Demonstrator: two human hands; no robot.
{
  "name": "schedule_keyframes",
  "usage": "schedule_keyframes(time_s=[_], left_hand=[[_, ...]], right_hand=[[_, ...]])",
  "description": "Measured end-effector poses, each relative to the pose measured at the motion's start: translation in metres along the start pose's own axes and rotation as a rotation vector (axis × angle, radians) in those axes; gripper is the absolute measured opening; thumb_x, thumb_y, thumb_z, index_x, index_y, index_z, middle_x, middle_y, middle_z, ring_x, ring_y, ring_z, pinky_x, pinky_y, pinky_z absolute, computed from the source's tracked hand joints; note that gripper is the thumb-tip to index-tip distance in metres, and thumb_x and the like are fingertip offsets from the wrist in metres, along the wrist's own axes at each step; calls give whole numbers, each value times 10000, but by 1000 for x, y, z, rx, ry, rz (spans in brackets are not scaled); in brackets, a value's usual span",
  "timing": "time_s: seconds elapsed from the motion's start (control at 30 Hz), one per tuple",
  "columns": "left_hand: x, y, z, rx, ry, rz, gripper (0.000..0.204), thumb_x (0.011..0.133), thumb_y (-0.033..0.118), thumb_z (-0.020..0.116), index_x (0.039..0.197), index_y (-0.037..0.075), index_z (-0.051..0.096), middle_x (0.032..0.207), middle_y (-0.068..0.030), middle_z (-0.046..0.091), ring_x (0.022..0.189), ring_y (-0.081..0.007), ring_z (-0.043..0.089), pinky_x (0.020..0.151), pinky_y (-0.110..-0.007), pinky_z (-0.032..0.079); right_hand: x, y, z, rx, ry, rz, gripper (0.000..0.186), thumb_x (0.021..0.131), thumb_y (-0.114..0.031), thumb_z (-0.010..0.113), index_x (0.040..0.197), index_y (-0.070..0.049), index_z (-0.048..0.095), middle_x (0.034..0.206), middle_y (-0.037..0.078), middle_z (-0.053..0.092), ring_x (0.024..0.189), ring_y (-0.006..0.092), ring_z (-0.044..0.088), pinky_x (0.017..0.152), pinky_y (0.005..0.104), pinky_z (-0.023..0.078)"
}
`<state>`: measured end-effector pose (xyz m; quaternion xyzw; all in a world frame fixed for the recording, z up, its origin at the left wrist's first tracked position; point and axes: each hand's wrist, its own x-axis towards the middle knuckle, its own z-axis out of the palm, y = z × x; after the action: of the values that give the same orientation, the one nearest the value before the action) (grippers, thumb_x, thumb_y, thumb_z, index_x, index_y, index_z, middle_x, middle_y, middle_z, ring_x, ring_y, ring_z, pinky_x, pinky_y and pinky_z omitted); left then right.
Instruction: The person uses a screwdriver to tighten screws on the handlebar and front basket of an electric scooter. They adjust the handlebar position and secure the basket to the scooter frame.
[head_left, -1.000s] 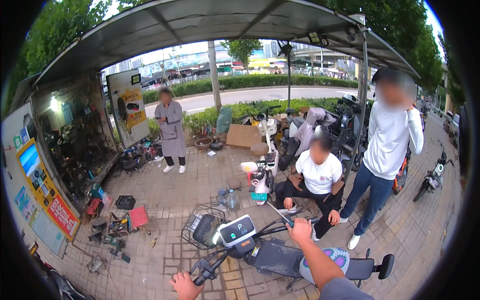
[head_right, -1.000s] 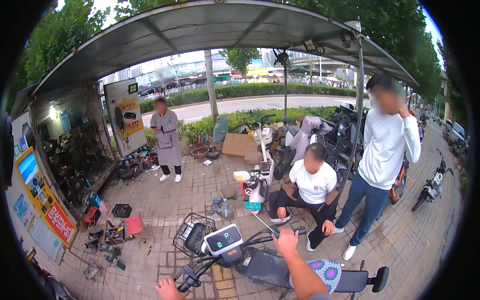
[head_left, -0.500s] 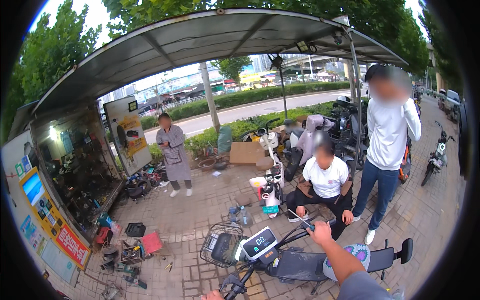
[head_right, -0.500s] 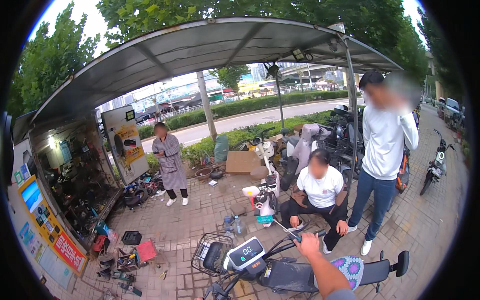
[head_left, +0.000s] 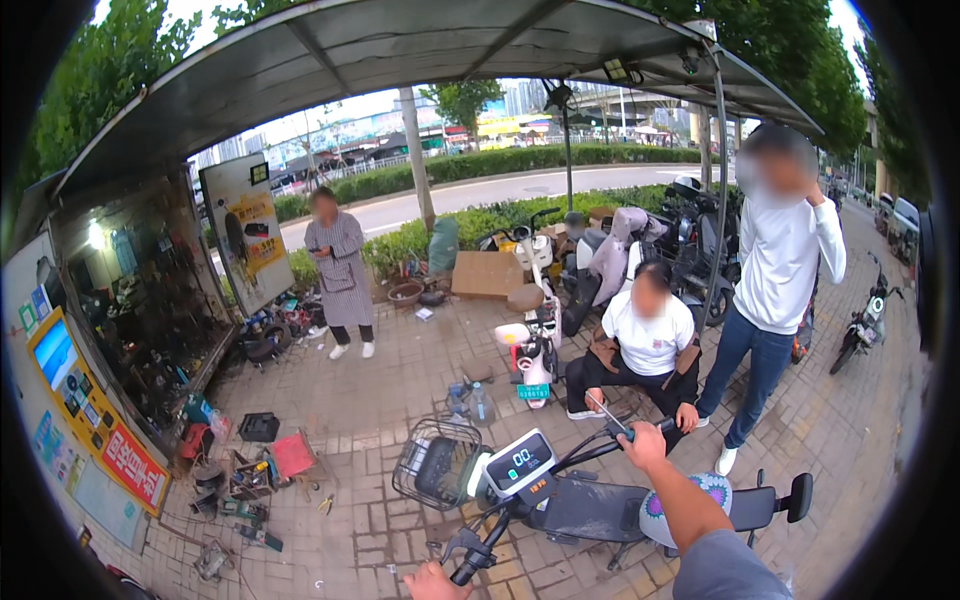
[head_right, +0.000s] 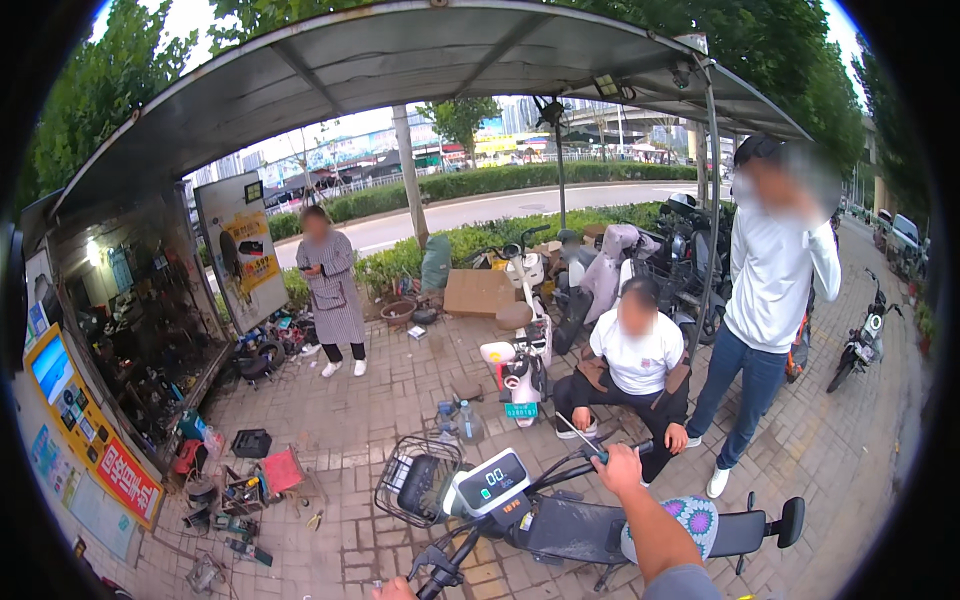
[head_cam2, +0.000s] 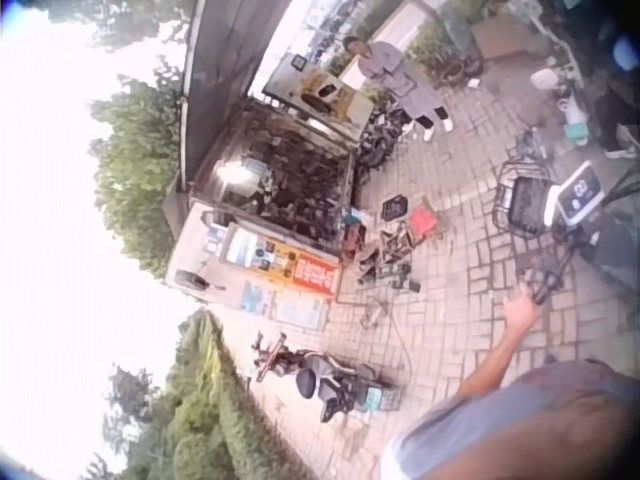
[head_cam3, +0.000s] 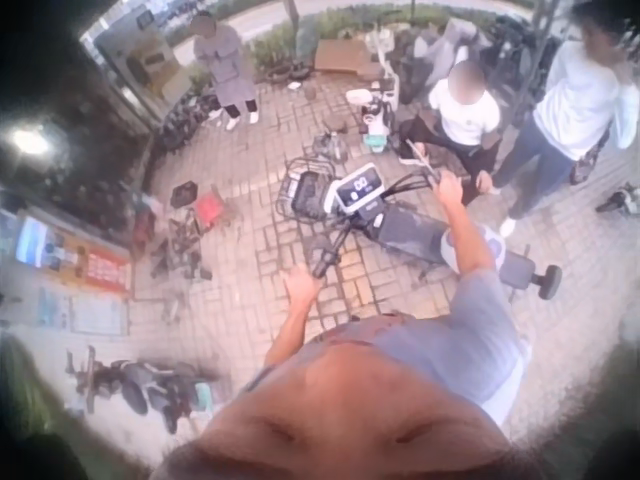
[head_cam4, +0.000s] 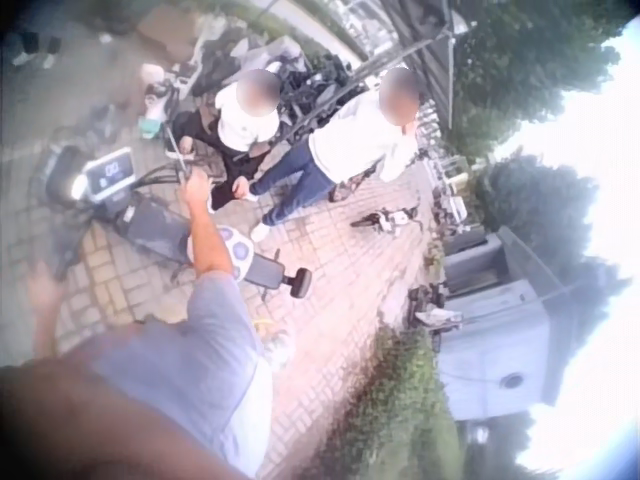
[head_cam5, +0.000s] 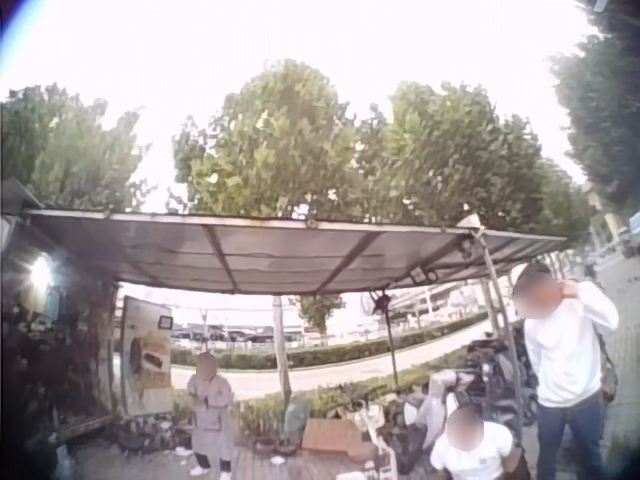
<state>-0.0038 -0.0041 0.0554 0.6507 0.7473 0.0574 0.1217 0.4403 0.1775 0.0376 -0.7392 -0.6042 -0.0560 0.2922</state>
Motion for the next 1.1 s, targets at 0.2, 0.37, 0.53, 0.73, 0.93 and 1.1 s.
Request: schedule_keyframes(time_s=[0.2, 0.37, 0.53, 0.73, 0.93, 1.1], left_hand=[[4, -15, 46, -22, 244, 85, 655, 684, 397, 752, 1164, 3, 546, 1191, -198, 534, 1184, -355, 453, 1088, -566, 216], [-13, 3, 36, -120, 404, 150, 773, 711, 320, 758, 1331, 2, 423, 1332, -214, 426, 1277, -390, 354, 1102, -560, 191], [-80, 19, 100, -320, -101, 296, 462, 797, 302, 685, 1147, 18, 580, 1147, -236, 568, 1095, -377, 538, 981, -454, 414], [-121, -46, 242, -408, -668, 23, 447, 810, 393, 602, 1071, 31, 633, 1049, -184, 648, 983, -392, 602, 866, -442, 490], [-83, -64, 309, -283, -908, 28, 463, 791, 389, 600, 1095, 41, 626, 1076, -166, 651, 983, -385, 605, 855, -444, 494], [-68, -69, 334, -229, -1086, 87, 458, 783, 380, 603, 1098, 48, 625, 1082, -162, 651, 980, -375, 609, 851, -443, 496]], right_hand=[[-1, -7, -1, 66, 34, -21, 395, 797, -348, 674, 1024, -26, 632, 1035, 159, 627, 1046, 345, 559, 984, 508, 362], [-7, 1, 5, 100, 43, -13, 443, 796, -303, 685, 1134, -31, 597, 1220, 169, 563, 1230, 350, 454, 1076, 525, 286], [-93, 7, 21, 347, 173, -86, 368, 791, -139, 671, 1111, 9, 565, 1321, 222, 462, 1234, 402, 427, 1054, 500, 311], [-306, 47, 91, 180, -1020, 374, 187, 756, -155, 692, 905, -44, 668, 1000, 189, 646, 988, 372, 599, 876, 448, 477], [-456, 134, 123, 198, -1542, 335, 548, 831, -392, 640, 1301, -127, 544, 1087, 193, 663, 970, 315, 654, 874, 444, 510], [-443, 146, 51, 287, -1517, 445, 522, 826, -384, 642, 1267, -115, 566, 1058, 185, 671, 934, 296, 656, 853, 441, 514]])
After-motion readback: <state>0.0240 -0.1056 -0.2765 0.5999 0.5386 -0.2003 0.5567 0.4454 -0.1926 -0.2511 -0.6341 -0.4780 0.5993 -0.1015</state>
